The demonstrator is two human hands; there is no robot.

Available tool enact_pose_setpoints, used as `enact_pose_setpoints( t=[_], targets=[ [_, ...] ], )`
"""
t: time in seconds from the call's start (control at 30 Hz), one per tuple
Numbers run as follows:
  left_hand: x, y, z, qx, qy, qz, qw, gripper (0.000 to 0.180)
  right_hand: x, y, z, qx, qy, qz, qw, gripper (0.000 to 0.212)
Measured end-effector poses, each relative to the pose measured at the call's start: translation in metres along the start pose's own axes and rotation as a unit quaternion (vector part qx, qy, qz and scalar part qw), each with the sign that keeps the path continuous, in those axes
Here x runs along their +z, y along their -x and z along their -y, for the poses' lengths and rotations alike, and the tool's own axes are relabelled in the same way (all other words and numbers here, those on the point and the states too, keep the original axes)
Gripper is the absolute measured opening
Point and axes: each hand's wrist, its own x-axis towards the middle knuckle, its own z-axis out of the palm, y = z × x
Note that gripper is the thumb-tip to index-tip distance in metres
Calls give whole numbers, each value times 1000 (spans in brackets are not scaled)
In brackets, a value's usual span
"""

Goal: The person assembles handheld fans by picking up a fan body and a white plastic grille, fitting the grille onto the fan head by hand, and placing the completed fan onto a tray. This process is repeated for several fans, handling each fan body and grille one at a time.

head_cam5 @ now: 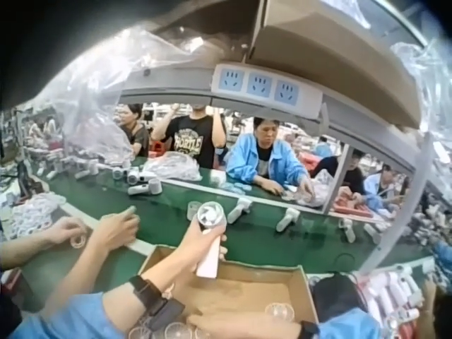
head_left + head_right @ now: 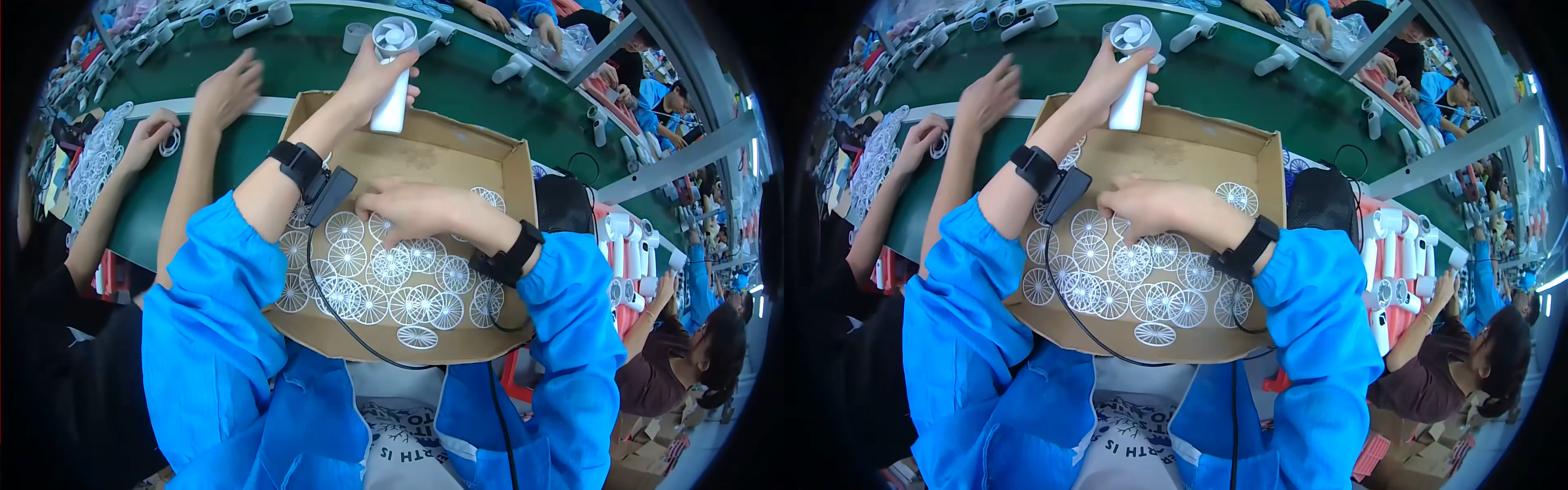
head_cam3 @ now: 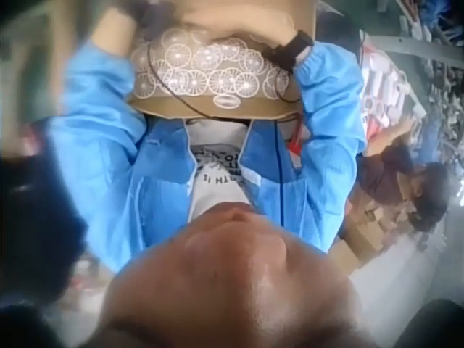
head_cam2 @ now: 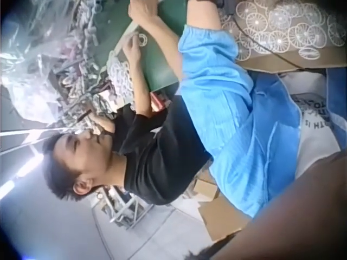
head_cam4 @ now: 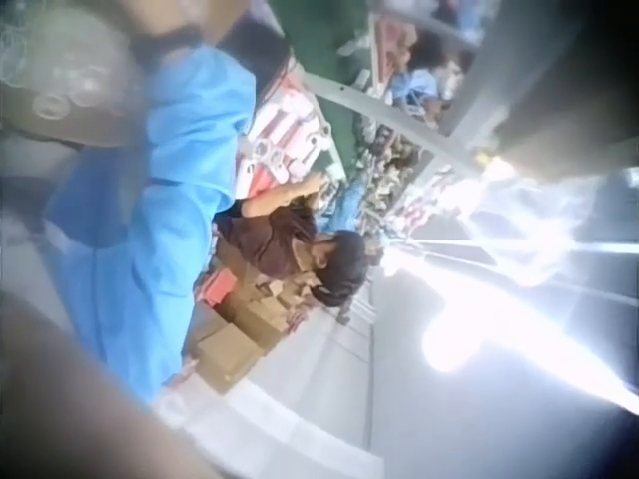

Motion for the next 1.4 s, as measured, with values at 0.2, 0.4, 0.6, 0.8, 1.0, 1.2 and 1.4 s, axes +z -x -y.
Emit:
enact_pose_setpoints(
  t=[0.2, 0.4, 0.6, 0.8, 1.0, 1.2, 1.4],
  targets=[
    [-2, 2, 3, 3, -9, 2, 1000, 52, 9, -11, -1, 26, -17, 17, 999, 47],
    [-5, -4, 2, -27, -24, 13, 999, 50, 4, 5, -7, -9, -26, -62, 998, 48],
    [3, 1, 3, -44, -20, 0, 999, 52, 16, -3, -14, -38, 57, -110, 992, 44],
    [-4, 6, -4, -20, 8, -16, 1000, 67, -29, 6, -31, -46, -245, -251, 935, 26],
    [28, 16, -17, 113, 33, 55, 991, 84, -42, 27, -71, -20, -559, -527, 639, 26],
    [29, 28, -23, 207, -33, 61, 976, 85, -48, 20, -54, -145, -603, -505, 601, 25],
    [42, 30, -21, 277, -12, 27, 960, 84, -50, 27, -54, -171, -595, -524, 585, 26]
  ],
)
